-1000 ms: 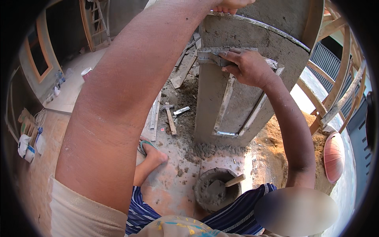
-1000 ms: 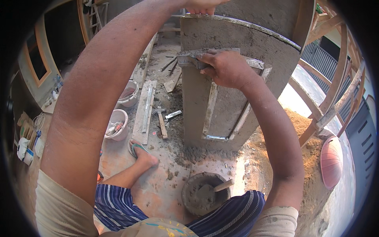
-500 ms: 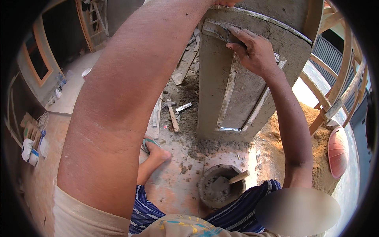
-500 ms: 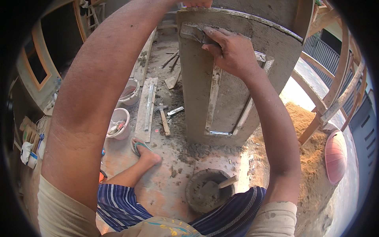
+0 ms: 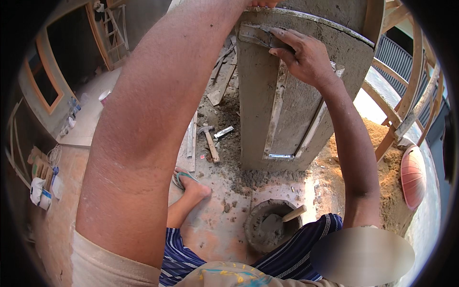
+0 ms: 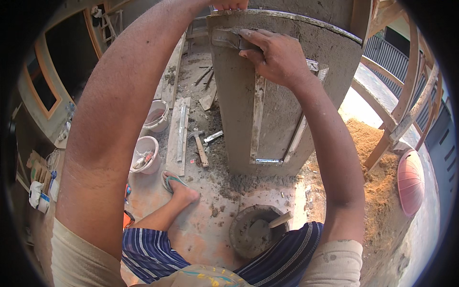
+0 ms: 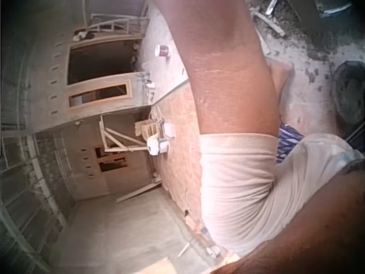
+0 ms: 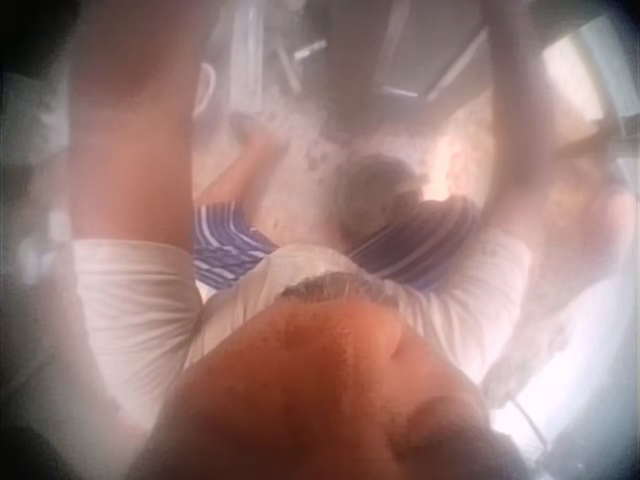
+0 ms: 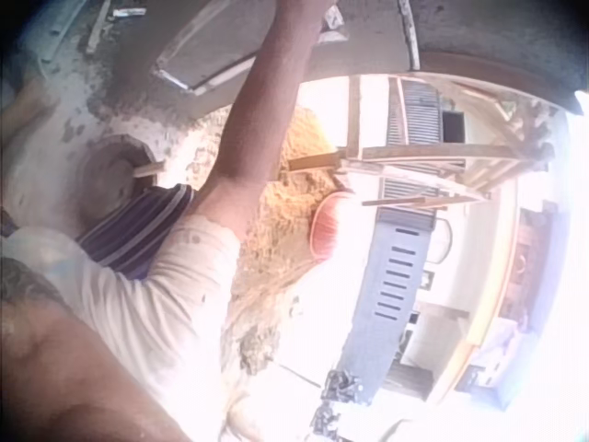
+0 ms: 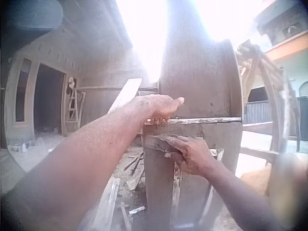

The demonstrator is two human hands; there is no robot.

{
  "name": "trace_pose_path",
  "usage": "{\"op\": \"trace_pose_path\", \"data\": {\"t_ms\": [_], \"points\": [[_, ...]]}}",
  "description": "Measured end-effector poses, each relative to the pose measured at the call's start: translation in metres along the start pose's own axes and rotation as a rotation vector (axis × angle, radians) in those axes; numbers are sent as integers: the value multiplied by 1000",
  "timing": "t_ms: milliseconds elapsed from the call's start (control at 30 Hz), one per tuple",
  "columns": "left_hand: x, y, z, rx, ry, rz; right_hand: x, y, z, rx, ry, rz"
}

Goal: The person applies and smooths cement onto a vertical column using a trowel and a straightedge. They repeatedly scoop cement from a bucket, spread it on the column surface, and level the edges to create a smooth finish.

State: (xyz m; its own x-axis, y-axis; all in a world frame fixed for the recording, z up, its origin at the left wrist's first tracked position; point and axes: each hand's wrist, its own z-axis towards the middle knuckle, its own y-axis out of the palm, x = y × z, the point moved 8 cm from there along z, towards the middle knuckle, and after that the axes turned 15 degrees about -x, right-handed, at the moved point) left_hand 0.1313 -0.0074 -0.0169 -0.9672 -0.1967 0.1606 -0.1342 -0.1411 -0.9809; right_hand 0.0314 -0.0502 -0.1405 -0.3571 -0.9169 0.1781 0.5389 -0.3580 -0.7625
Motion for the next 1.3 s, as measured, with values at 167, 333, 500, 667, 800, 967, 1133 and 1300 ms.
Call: {"op": "trace_pose_path", "data": {"t_ms": [167,333,500,667,800,967,1133,1300], "points": [[7,3,4,1,-2,-2,-29,36,-25,-258,-227,-35],[12,-3,-7,-43,26,34,-15,11,-9,-142,-210,-74],[3,2,24,-33,58,65,8,-6,-20,35,-100,-13],[8,2,30,-29,39,56,-24,38,-27,-190,-307,-134],[6,-5,29,11,55,124,-29,32,-10,-165,-302,-140],[6,1,25,-24,13,92,-18,20,-10,-48,-169,-40],[10,1,27,-27,10,91,16,-10,-17,240,-6,77],[8,-1,9,21,61,47,5,3,-26,101,-56,209]]}}
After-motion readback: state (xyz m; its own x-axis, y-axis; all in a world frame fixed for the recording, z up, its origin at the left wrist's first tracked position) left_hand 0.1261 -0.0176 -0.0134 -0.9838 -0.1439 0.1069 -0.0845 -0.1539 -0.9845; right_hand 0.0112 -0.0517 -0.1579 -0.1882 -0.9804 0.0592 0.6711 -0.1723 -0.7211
